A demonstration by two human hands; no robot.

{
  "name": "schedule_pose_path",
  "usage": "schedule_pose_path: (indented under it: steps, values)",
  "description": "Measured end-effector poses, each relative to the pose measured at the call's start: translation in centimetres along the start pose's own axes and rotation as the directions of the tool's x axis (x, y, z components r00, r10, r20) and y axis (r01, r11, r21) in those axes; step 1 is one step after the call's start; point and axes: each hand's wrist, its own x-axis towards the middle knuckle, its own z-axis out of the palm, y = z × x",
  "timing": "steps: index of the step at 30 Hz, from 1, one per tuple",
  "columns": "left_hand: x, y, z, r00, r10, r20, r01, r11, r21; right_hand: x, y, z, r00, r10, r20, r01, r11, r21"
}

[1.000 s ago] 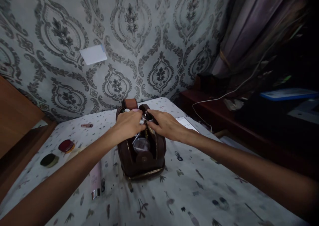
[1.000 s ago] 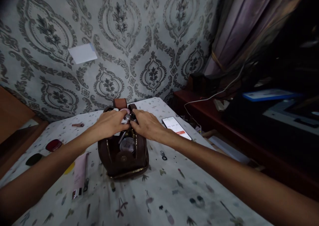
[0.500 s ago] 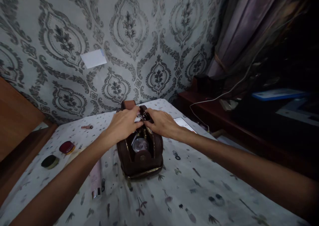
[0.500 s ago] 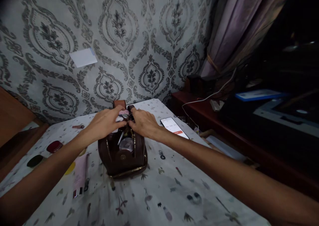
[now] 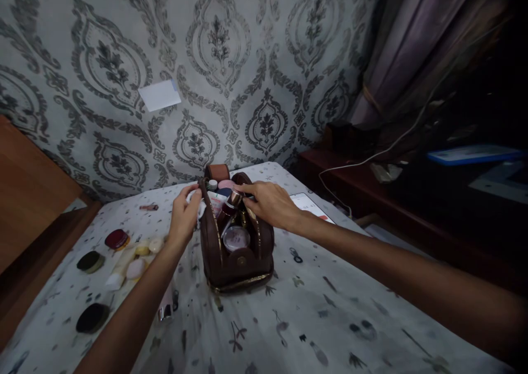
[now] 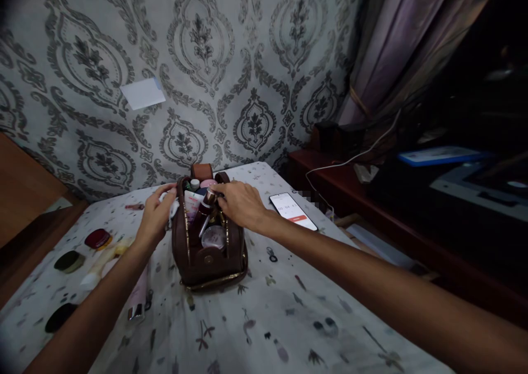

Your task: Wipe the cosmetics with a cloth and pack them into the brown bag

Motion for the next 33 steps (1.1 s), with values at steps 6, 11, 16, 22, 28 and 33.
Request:
schedule_pose_path:
  steps: [6,11,16,22,28,33]
  values:
    - [-0.1,-0.1,0.8,0.999,0.013,-0.030,-0.016,0.994,-0.106,0.0,-0.4,0.0,1.000,0.003,0.019,-0.001,0.995,-0.097]
    - [0.1,-0.6,1.4,0.994,0.023,-0.105,-0.043,0.981,-0.190,0.0,-0.6,-0.1,1.000,0.014,0.009,-0.013,0.993,-0.121]
    - [0.3,-1.1,1.4,0.995,0.030,-0.092,-0.050,0.973,-0.225,0.0,-0.7,-0.4,0.999,0.019,0.032,-0.016,0.994,-0.112]
    - [0.1,-0.6,0.8,0.999,-0.032,-0.032,0.020,0.951,-0.309,-0.1,-0.4,-0.4,0.999,-0.014,0.039,0.019,0.991,-0.130]
    - [-0.4,0.4,1.0,0.997,-0.074,-0.030,0.058,0.930,-0.363,0.1,-0.1,-0.8,0.996,-0.039,0.085,0.055,0.980,-0.190]
    - [-0.4,0.5,1.3,0.995,-0.094,-0.033,0.074,0.917,-0.392,0.2,0.0,-1.1,0.991,-0.060,0.116,0.084,0.973,-0.216]
